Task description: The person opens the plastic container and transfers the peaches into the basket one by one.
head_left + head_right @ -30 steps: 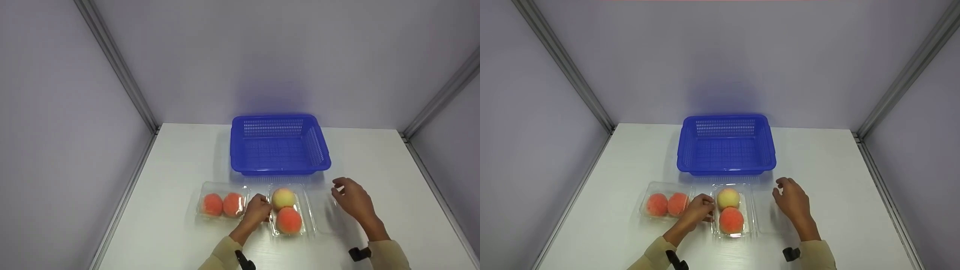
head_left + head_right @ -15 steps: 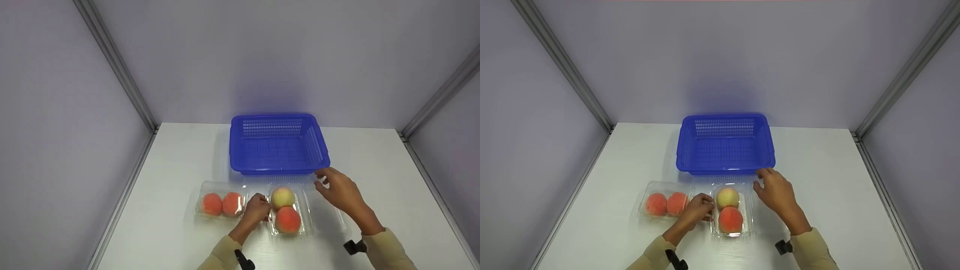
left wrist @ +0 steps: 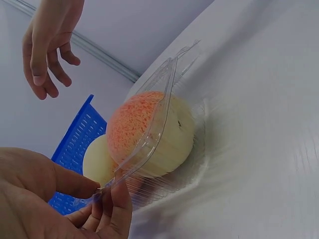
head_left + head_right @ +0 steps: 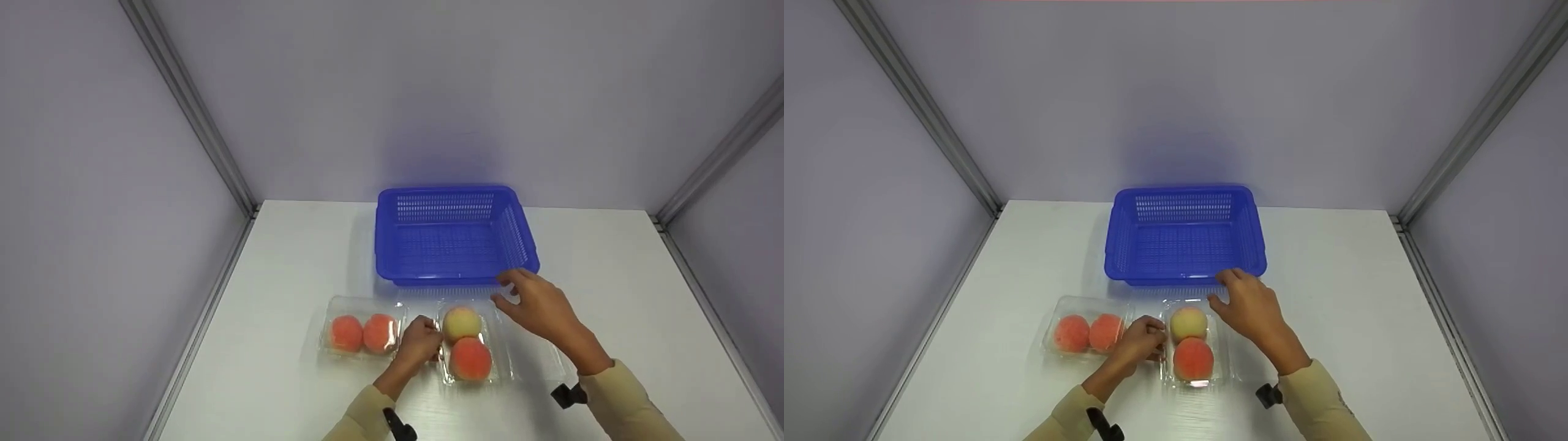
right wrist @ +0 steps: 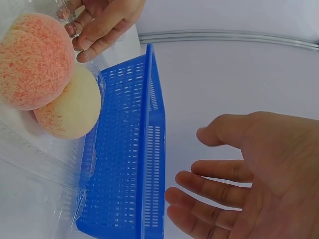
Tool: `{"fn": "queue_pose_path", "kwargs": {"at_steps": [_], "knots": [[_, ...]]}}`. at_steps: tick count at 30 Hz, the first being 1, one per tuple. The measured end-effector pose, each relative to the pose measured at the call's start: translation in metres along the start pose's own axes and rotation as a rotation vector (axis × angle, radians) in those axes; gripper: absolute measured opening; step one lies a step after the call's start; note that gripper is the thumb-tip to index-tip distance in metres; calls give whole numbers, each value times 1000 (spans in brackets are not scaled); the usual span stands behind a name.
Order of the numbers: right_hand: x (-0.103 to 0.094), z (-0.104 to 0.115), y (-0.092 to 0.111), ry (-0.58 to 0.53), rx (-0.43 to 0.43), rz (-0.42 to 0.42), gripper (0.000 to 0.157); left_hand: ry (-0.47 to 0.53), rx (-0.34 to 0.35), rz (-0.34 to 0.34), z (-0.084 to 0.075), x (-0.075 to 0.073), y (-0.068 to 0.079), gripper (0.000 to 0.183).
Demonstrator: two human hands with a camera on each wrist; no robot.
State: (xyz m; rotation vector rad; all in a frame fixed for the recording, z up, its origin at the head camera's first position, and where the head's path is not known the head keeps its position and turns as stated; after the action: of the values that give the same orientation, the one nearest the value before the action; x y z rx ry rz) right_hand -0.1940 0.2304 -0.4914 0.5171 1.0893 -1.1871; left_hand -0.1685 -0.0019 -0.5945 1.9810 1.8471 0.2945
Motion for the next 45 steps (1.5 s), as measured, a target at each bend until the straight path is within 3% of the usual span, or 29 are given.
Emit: {"fn": "queue_pose_path", "kwargs": {"at_steps": [12, 20, 30, 38, 45], "knots": [[10, 10, -7, 57, -50, 100, 51, 9, 3, 13, 0, 0, 0, 23], [21, 15, -13, 88, -161, 124, 54, -9, 31, 4, -1, 0, 0, 22], [34, 15, -20, 54, -329, 250, 50, 12, 26, 15, 0, 0, 0, 24], [47, 11, -24, 27, -340, 276, 48, -24, 20, 17, -1, -1, 1, 26], [63, 7, -24, 67, -271, 311, 54, -22, 24, 9, -1, -1, 1, 23]]}}
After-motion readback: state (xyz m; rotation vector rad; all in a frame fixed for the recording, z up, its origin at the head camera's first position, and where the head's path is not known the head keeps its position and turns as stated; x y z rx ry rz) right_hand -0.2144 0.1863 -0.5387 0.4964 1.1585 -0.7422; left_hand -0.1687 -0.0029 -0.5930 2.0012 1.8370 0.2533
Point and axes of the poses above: each hand's wrist, its own y-axis away from the middle knuckle, its own x-axis out of the palm, z = x × y, the point moved 1 cm from there along -y, towards the middle knuckle, and after that the axes turned 6 degrees about -x, right-handed, at the moved point
